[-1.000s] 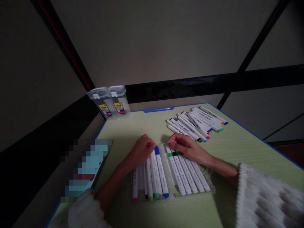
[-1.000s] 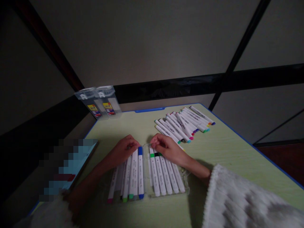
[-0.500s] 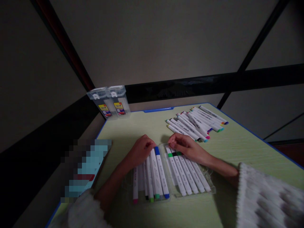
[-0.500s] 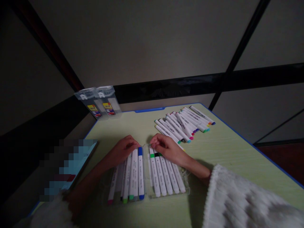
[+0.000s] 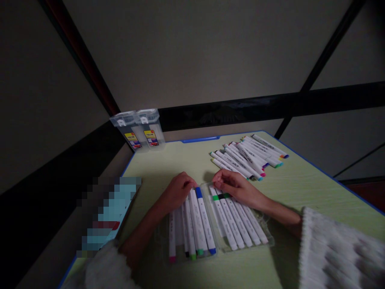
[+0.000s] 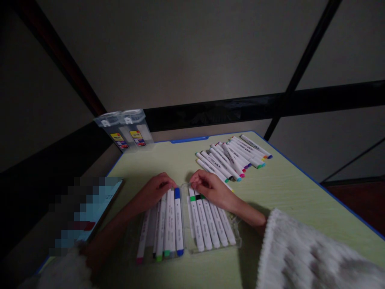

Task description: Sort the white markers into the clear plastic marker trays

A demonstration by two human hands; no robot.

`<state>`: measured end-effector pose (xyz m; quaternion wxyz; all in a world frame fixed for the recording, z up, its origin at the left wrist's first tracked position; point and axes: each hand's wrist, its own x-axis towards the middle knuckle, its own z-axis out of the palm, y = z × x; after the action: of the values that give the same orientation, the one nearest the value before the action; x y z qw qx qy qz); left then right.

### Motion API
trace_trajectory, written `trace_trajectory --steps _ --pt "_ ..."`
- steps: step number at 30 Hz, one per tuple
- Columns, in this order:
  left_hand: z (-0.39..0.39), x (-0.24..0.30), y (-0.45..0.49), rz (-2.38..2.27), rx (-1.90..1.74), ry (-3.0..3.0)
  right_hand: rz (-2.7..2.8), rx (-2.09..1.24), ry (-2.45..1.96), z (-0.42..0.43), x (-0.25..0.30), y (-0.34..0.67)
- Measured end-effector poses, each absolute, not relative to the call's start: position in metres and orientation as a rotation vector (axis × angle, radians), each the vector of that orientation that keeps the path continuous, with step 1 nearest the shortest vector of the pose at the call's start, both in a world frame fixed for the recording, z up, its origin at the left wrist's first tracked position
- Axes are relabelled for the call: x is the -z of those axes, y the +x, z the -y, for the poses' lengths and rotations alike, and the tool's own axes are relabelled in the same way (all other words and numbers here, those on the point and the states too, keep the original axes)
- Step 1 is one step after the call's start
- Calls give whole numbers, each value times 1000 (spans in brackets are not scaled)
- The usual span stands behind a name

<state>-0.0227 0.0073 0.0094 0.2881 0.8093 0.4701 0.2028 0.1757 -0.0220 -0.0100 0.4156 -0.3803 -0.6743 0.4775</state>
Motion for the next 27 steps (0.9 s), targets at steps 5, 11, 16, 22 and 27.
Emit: trace_trajectory --steps 5,11,16,22,27 --pt "-7 -8 -22 -1268 -551 2171 1693 -1191 -965 22 10 175" --pt "-5 -8 -21 -1302 -545 2172 1701 -1189 -959 22 9 175" --pt "-4 -9 -20 -1312 -545 2165 1703 -1183 -963 22 10 176" --pt "-3 -11 -19 -1323 -536 2154 1707 -1186 -968 23 8 176" --pt "-3 -11 -19 -1325 -518 2132 1711 -1176 -975 22 9 176"
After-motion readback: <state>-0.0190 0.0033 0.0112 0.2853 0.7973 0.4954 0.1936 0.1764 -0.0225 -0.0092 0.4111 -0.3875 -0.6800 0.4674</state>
